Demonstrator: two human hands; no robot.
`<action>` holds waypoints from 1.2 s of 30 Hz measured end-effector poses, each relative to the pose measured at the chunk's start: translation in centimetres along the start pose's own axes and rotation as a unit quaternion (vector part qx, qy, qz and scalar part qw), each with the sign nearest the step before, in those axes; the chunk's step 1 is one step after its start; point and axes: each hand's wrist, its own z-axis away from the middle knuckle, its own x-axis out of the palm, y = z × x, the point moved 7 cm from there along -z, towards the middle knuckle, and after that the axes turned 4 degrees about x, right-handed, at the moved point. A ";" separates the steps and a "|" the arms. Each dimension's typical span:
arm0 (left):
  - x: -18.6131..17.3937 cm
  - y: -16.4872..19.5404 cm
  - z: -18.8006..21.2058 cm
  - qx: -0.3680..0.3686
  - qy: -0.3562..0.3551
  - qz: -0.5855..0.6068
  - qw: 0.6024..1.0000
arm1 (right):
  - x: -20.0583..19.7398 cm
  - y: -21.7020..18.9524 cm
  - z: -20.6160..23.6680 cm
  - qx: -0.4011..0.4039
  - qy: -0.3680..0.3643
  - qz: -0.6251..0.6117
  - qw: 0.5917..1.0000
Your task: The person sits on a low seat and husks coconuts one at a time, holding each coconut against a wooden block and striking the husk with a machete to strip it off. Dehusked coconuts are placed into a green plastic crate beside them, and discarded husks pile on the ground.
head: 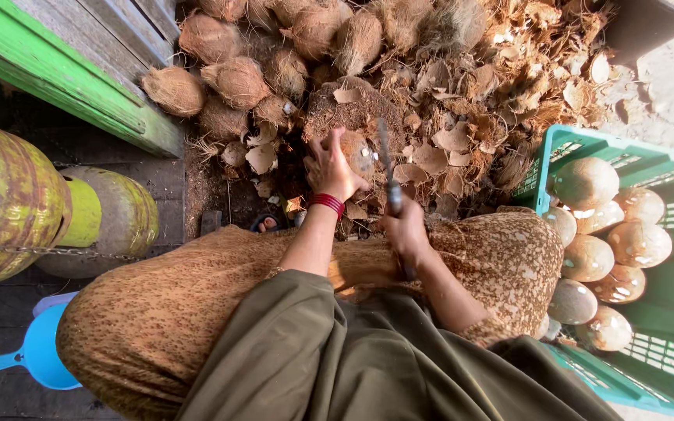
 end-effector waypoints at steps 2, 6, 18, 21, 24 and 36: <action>-0.3 -0.3 0.0 0.048 0.004 -0.005 0.999 | 0.9 3.9 -1.8 0.122 -0.064 -0.018 0.990; -1.4 -3.2 -0.5 0.075 0.001 0.075 0.994 | 2.0 6.7 -3.7 0.154 -0.103 -0.066 0.981; -0.1 -3.7 -1.6 0.085 0.044 0.109 0.989 | -1.8 -6.1 2.4 -0.194 -0.028 -0.120 0.973; -0.1 -2.5 -1.3 0.049 0.035 0.054 0.997 | -0.9 -6.4 2.6 -0.272 -0.043 -0.266 0.924; -0.4 -0.9 -0.3 0.076 0.055 0.024 0.995 | 2.6 -0.3 0.1 0.123 -0.086 -0.025 0.988; -0.8 -1.2 1.0 0.100 0.076 0.024 0.992 | -1.4 -6.9 4.4 -0.293 0.010 -0.050 0.955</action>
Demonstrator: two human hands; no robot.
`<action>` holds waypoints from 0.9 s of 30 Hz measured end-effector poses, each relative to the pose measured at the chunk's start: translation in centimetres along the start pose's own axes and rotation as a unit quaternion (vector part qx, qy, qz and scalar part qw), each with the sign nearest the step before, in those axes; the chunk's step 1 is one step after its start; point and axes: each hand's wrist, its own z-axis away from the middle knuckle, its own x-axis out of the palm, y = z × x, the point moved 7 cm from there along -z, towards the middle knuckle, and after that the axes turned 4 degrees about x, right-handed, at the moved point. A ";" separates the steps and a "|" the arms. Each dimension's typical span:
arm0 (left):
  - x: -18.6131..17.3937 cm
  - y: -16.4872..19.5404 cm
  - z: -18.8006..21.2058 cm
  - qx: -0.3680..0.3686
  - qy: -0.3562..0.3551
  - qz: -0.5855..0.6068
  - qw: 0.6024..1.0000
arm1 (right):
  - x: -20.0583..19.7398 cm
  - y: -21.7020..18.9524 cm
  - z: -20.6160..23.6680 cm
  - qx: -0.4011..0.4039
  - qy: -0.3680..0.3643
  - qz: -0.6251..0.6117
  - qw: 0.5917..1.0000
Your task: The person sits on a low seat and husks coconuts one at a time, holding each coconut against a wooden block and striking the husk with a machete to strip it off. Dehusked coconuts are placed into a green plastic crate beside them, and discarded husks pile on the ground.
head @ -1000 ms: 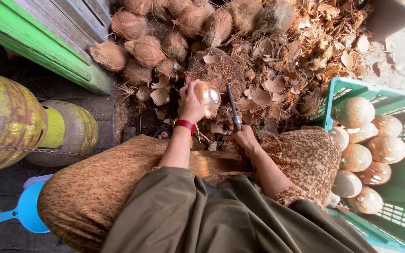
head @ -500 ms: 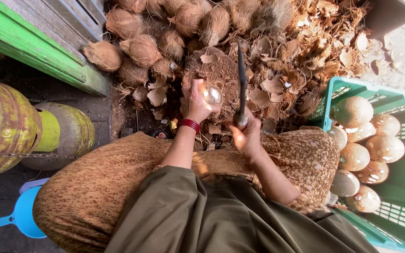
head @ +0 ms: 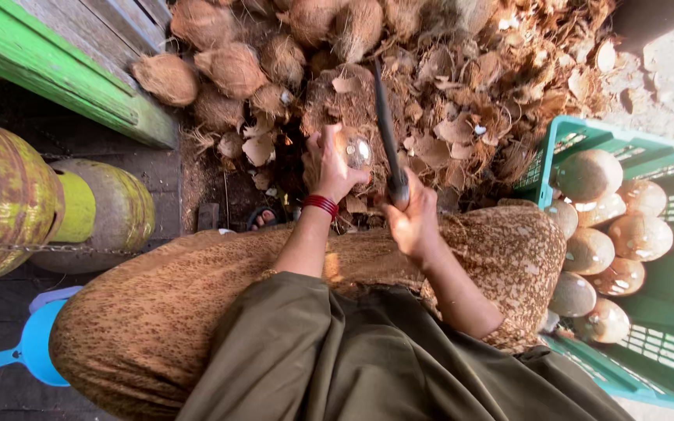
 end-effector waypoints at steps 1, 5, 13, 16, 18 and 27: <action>0.1 0.1 -0.1 -0.005 -0.004 0.000 1.000 | 0.2 1.7 -0.1 0.071 -0.001 0.010 0.997; 0.2 0.1 -1.2 -0.034 0.004 0.049 0.998 | 1.5 9.5 0.4 0.378 -0.050 0.015 0.925; -0.1 -3.9 -3.2 -0.107 -0.139 0.082 0.981 | 1.0 7.3 -0.7 0.346 -0.052 -0.019 0.937; -0.4 -4.3 -2.8 -0.089 -0.115 0.085 0.986 | 0.3 4.2 -1.7 0.200 -0.030 -0.023 0.979; -0.5 -4.6 -2.3 -0.076 -0.086 0.077 0.990 | 0.5 3.2 -1.9 0.113 -0.019 -0.043 0.992; 1.0 -4.3 -1.9 -0.075 -0.059 0.018 0.995 | 3.5 7.6 0.1 0.413 -0.086 -0.053 0.905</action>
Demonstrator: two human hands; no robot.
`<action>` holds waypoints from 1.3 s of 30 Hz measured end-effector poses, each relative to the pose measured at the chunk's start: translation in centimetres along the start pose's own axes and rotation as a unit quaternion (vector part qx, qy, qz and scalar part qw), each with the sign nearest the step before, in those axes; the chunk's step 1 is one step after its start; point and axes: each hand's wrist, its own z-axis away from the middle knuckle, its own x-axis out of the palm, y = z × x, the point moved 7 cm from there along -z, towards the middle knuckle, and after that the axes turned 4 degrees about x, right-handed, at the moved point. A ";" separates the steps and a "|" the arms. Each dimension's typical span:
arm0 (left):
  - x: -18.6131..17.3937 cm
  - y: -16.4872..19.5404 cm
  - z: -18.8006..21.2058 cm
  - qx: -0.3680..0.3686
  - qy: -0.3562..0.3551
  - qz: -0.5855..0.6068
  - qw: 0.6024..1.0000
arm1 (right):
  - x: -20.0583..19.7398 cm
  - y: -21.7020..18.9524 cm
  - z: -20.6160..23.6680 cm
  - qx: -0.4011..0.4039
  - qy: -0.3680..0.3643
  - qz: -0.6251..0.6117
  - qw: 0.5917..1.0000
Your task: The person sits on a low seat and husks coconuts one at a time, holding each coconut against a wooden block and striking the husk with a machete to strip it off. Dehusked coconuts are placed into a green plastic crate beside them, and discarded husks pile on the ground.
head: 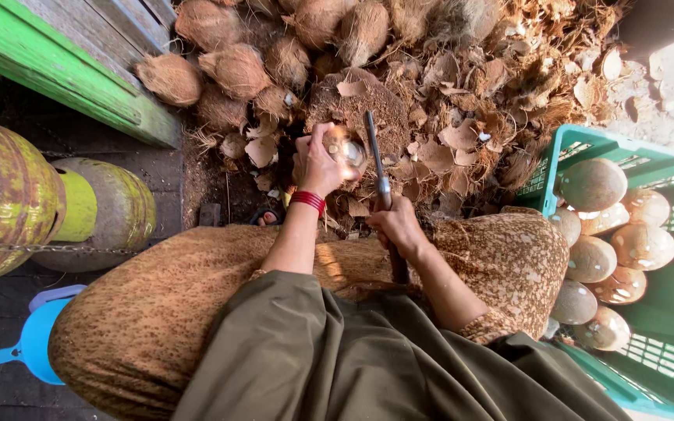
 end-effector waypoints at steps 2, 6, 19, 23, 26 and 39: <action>-0.4 0.5 0.1 0.025 0.027 0.020 0.999 | -1.3 -1.8 1.4 -0.089 0.007 -0.004 0.996; -1.0 1.0 0.1 0.052 0.027 0.030 0.998 | -2.9 -4.4 3.8 -0.314 0.050 -0.020 0.948; -2.5 1.4 0.2 0.049 0.028 0.052 0.997 | -1.0 -2.1 0.4 -0.158 0.002 -0.016 0.987; -1.6 0.3 -0.1 -0.012 -0.001 0.047 0.999 | -1.9 -5.2 2.8 -0.404 0.082 -0.007 0.911; -1.2 0.7 -0.3 -0.016 -0.010 0.042 0.999 | -0.1 -2.0 -0.8 -0.153 0.047 0.030 0.987; -1.7 0.5 -0.2 -0.026 0.002 0.057 0.998 | -1.6 -4.9 2.4 -0.376 0.129 0.172 0.901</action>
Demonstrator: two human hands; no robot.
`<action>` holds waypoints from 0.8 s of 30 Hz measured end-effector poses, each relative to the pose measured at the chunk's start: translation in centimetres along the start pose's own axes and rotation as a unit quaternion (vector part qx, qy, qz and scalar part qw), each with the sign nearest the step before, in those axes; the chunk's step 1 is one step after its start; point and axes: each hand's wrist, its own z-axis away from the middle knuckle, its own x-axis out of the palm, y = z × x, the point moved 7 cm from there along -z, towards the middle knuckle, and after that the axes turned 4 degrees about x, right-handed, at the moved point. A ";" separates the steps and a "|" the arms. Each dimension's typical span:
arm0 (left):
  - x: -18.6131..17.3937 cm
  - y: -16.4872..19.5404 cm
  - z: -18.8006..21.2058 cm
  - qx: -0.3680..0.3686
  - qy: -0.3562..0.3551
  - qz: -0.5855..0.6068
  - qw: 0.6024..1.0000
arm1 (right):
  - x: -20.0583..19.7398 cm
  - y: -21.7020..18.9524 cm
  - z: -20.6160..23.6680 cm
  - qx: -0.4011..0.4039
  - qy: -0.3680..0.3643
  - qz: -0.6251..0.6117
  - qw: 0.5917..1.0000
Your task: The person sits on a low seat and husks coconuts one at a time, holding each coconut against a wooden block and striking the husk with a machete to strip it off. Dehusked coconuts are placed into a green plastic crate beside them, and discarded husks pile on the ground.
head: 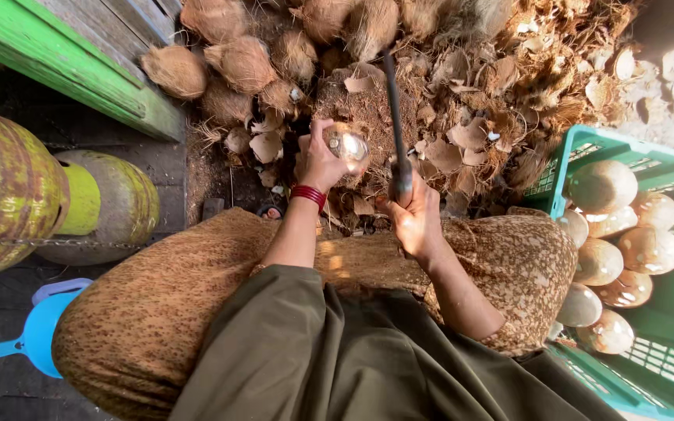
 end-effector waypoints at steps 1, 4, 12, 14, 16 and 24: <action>0.2 0.0 0.0 -0.010 -0.005 -0.005 1.000 | 0.5 0.9 0.1 0.043 -0.014 -0.075 0.996; -0.1 0.5 0.2 0.015 -0.001 -0.036 0.999 | 3.8 4.8 0.5 0.223 -0.067 -0.208 0.950; -0.9 1.1 1.3 0.114 0.056 -0.011 0.992 | 6.4 11.0 1.7 0.428 -0.143 -0.211 0.867; 0.2 0.5 1.3 0.051 0.036 -0.074 0.995 | 5.6 10.3 1.6 0.410 -0.129 -0.190 0.883; 0.4 0.1 1.0 0.034 0.030 -0.070 0.997 | 5.3 8.9 1.6 0.396 -0.127 -0.202 0.887; 1.0 -1.3 -0.4 0.098 0.014 0.029 0.995 | -1.3 2.3 0.6 0.265 -0.057 -0.208 0.940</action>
